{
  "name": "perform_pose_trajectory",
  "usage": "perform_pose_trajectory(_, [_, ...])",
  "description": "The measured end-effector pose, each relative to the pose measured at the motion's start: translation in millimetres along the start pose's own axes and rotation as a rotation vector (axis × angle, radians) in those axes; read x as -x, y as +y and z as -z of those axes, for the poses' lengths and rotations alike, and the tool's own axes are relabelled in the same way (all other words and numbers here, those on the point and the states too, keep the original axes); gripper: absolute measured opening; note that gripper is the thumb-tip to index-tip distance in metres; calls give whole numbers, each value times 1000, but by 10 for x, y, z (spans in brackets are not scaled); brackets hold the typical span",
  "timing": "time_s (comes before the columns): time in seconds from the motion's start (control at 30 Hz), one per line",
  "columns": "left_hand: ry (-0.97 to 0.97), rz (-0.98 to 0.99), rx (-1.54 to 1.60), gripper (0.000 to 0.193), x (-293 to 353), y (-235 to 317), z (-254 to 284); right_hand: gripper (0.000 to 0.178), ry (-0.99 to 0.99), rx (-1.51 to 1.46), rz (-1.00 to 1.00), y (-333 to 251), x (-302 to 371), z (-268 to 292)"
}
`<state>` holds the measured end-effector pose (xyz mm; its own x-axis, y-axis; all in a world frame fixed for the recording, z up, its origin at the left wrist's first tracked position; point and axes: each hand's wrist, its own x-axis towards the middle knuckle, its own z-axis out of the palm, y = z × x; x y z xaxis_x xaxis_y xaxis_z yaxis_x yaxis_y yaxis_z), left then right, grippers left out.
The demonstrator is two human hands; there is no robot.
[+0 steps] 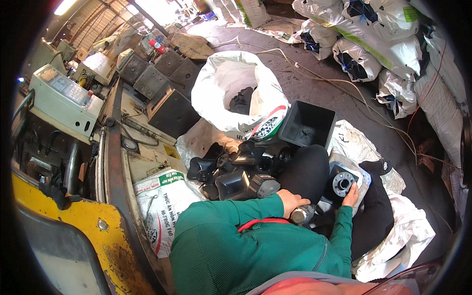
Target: The person uses a cordless drill to fasten screws into a black plastic housing component. They repeatedly insert screws, drive them with the drill, and reposition the part on a cushioned surface. The person also briefly reaches toward the camera during the task.
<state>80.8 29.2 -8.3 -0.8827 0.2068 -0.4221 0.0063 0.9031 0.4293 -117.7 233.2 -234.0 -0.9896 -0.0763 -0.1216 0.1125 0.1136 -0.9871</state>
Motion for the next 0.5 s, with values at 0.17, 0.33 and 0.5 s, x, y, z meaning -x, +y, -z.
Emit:
perform_pose_trajectory(0.17, [-9, 15, -11, 80, -7, 7, 7, 48, 14, 38, -8, -41, 12, 5])
perform_pose_trajectory(0.33, [-18, 14, 1, 77, -24, -3, -5, 49, 7, 94, 3, -29, -3, 5])
perform_pose_trajectory(0.5, [-32, 23, 3, 77, -28, 17, 14, 48, 4, 57, -8, 0, -10, 2])
